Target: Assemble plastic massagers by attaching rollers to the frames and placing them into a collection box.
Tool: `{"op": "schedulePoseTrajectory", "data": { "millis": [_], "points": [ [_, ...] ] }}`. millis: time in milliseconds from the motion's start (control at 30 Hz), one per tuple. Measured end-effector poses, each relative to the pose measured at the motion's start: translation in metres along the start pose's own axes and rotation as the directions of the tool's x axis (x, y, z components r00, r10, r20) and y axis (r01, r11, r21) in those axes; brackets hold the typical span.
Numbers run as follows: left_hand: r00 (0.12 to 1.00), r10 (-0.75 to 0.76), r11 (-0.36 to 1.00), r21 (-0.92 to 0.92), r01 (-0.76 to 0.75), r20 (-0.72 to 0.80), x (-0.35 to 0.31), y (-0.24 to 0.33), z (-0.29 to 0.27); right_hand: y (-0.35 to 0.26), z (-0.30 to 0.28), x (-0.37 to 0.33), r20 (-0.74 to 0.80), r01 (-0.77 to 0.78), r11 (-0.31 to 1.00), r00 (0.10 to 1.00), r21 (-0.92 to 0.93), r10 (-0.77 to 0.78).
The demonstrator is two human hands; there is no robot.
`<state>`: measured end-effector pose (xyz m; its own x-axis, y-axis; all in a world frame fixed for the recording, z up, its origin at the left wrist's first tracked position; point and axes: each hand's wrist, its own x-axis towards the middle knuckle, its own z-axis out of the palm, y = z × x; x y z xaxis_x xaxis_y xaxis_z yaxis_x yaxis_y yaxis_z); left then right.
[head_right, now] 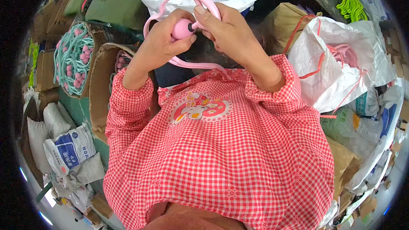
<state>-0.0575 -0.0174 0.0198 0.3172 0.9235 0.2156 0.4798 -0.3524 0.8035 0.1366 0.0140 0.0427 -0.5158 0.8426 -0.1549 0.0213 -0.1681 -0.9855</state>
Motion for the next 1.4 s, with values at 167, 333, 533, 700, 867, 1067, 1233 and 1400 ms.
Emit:
{"op": "schedulePoseTrajectory", "data": {
  "millis": [167, 333, 533, 700, 867, 1067, 1233, 1400],
  "points": [
    [1.0, -0.012, 0.993, -0.114, 0.013, 0.014, 0.002, 0.002, 0.001, 0.011, 0.012, -0.002, -0.039, 0.298, 0.924, 0.948, -0.241, -0.316],
    [0.981, 0.004, 0.997, -0.083, 0.012, 0.196, 0.005, -0.008, -0.003, 0.036, 0.019, -0.004, -0.083, 0.434, 0.824, 0.866, -0.364, -0.492],
    [0.93, -0.254, 0.965, 0.009, 0.261, 0.267, 0.0, -0.031, 0.015, 0.073, 0.026, 0.009, -0.133, 0.408, 0.843, 0.869, -0.352, -0.476],
    [0.98, 0.025, 0.773, 0.625, 0.106, -0.197, -0.015, -0.03, 0.031, 0.106, 0.039, 0.032, -0.284, 0.081, 0.997, 0.955, -0.02, -0.083],
    [0.912, 0.031, 0.737, 0.626, 0.256, -0.41, -0.032, -0.039, 0.03, 0.086, 0.057, 0.036, -0.287, -0.131, 0.989, 0.952, -0.073, 0.105],
    [0.535, 0.285, 0.848, 0.469, 0.247, -0.796, -0.063, -0.022, 0.013, 0.046, 0.081, 0.058, -0.022, -0.085, 0.995, 0.996, 0.054, 0.087],
    [0.337, 0.117, 0.923, 0.227, 0.309, -0.934, -0.113, -0.028, 0.039, 0.029, 0.095, 0.087, 0.013, -0.146, 0.941, 0.989, 0.306, 0.149],
    [0.334, -0.567, 0.812, -0.579, 0.071, -0.753, -0.145, -0.037, 0.06, 0.034, 0.12, 0.093, 0.256, -0.175, 0.911, 0.963, 0.374, 0.08]
  ]
}}
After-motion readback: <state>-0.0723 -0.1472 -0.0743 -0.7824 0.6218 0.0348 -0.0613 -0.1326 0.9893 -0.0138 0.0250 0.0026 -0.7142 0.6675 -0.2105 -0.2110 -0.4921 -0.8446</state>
